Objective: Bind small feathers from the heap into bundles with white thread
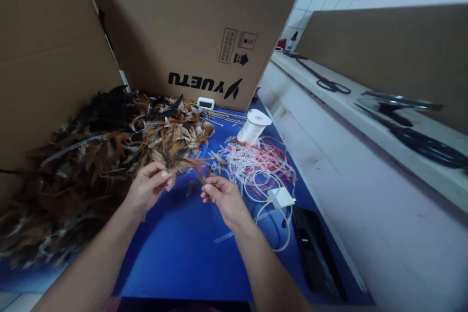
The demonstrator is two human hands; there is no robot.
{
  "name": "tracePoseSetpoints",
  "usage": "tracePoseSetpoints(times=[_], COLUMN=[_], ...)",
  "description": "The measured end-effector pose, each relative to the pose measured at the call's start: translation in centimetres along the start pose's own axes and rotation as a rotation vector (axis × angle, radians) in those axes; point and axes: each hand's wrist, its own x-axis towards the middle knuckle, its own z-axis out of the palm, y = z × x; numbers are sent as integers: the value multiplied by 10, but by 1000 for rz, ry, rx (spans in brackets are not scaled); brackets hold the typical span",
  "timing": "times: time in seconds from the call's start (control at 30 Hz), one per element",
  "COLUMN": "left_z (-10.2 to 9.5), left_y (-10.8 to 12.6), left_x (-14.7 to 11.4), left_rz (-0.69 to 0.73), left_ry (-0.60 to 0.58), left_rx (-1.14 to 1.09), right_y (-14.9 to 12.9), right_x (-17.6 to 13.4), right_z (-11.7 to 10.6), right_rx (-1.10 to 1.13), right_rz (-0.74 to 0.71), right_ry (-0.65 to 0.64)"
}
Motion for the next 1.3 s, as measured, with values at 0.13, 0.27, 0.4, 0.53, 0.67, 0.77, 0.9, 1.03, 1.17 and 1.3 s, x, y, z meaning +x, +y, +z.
tracePoseSetpoints(times=[0.13, 0.27, 0.4, 0.53, 0.67, 0.77, 0.9, 1.03, 1.17, 1.3], left_z=[7, 4, 4, 12, 18, 22, 27, 26, 17, 10], left_y=[-4, -12, -17, -14, -17, -20, -21, -21, -26, -26], left_x=[-3, -7, -10, -11, -13, -14, -13, -12, -13, -14], left_rz=[-51, -90, -94, -97, -119, -152, -141, -101, -49, 38], left_ry=[-5, -76, -174, -287, -210, -118, -57, -15, 7, -50], left_rx=[113, 242, 350, 415, 286, 217, 208, 239, 323, 428], right_y=[-3, -9, -15, -18, -20, -19, -16, -13, -13, -15], right_x=[0, -3, -6, -9, -12, -14, -15, -15, -18, -18], right_z=[1, 5, 6, 5, 7, 10, 10, 9, 12, 12], right_rx=[172, 250, 260, 218, 231, 234, 213, 150, 74, 56], right_rz=[-1, 12, -5, -70, -62, -67, -94, -135, -176, -222], right_ry=[-16, -34, -31, -34, 8, -9, -11, -20, -29, 2])
